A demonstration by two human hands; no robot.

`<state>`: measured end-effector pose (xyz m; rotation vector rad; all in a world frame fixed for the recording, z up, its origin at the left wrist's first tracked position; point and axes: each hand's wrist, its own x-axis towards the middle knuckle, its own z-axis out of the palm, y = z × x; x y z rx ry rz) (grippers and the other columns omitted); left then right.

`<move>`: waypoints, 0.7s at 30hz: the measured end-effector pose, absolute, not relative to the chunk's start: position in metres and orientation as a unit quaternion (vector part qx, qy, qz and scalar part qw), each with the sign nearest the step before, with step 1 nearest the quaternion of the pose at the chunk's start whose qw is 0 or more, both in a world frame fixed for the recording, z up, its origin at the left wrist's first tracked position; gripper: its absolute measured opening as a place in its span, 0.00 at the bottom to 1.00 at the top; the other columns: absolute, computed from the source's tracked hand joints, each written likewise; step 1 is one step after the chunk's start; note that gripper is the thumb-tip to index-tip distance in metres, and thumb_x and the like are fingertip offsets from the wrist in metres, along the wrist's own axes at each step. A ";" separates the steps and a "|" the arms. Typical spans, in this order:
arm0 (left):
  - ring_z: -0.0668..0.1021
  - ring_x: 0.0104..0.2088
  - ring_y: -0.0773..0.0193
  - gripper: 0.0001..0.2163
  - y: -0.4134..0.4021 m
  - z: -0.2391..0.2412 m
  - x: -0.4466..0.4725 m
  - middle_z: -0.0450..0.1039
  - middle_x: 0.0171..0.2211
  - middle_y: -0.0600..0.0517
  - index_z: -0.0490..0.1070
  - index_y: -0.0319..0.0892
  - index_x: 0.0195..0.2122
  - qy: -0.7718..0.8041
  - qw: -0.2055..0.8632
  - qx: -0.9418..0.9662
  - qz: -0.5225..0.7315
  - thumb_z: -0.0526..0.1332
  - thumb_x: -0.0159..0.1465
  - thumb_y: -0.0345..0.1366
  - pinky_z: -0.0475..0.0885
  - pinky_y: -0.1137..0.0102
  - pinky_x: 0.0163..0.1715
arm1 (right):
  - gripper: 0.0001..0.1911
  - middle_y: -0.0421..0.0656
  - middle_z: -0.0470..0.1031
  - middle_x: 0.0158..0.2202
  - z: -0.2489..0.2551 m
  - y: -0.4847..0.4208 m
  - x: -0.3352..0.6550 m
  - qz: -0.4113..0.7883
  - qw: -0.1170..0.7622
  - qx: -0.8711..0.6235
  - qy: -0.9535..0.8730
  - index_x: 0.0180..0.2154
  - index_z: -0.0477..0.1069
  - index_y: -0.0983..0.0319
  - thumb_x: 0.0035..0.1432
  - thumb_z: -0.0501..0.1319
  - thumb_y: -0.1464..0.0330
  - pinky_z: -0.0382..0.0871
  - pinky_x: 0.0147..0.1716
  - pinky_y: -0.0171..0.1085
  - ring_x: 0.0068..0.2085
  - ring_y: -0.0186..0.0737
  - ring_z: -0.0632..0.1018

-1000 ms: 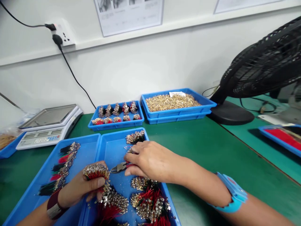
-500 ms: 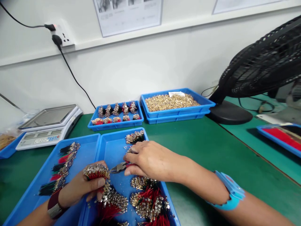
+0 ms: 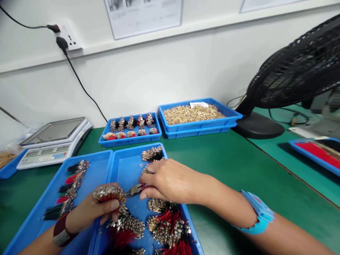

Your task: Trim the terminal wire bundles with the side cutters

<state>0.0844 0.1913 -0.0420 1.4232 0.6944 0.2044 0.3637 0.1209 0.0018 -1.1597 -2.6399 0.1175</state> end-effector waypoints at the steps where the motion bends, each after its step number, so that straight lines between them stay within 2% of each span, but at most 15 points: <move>1: 0.64 0.15 0.75 0.24 0.192 -0.044 0.084 0.77 0.22 0.53 0.71 0.39 0.34 0.317 0.692 0.642 0.093 0.69 0.59 0.59 0.58 0.78 0.16 | 0.27 0.44 0.74 0.35 0.002 0.121 0.364 0.032 0.123 -0.401 -0.907 0.47 0.73 0.61 0.74 0.46 0.48 0.56 0.31 0.41 0.34 0.41 0.71; 6: 0.66 0.16 0.73 0.25 0.192 -0.049 0.088 0.78 0.24 0.53 0.73 0.39 0.37 0.366 0.639 0.664 0.130 0.65 0.62 0.61 0.59 0.76 0.17 | 0.26 0.43 0.73 0.33 -0.001 0.121 0.362 -0.026 0.124 -0.433 -0.892 0.45 0.73 0.61 0.74 0.46 0.49 0.55 0.31 0.41 0.32 0.41 0.70; 10: 0.66 0.16 0.73 0.27 0.189 -0.045 0.094 0.77 0.23 0.52 0.72 0.38 0.31 0.393 0.612 0.668 0.157 0.63 0.62 0.63 0.58 0.75 0.18 | 0.26 0.43 0.73 0.32 -0.007 0.121 0.361 -0.034 0.126 -0.443 -0.887 0.45 0.73 0.61 0.74 0.47 0.49 0.56 0.31 0.41 0.32 0.41 0.70; 16: 0.67 0.18 0.73 0.30 0.185 -0.045 0.096 0.77 0.24 0.53 0.76 0.37 0.41 0.412 0.643 0.614 0.200 0.67 0.57 0.64 0.59 0.76 0.18 | 0.26 0.43 0.73 0.32 -0.008 0.123 0.360 -0.016 0.129 -0.441 -0.888 0.42 0.73 0.61 0.74 0.48 0.49 0.56 0.31 0.41 0.32 0.41 0.70; 21: 0.67 0.18 0.72 0.29 0.185 -0.044 0.094 0.76 0.22 0.53 0.77 0.38 0.38 0.415 0.639 0.619 0.191 0.68 0.57 0.63 0.59 0.77 0.17 | 0.23 0.41 0.71 0.30 0.000 0.119 0.359 0.022 0.142 -0.426 -0.893 0.41 0.72 0.60 0.73 0.50 0.50 0.52 0.28 0.40 0.30 0.39 0.69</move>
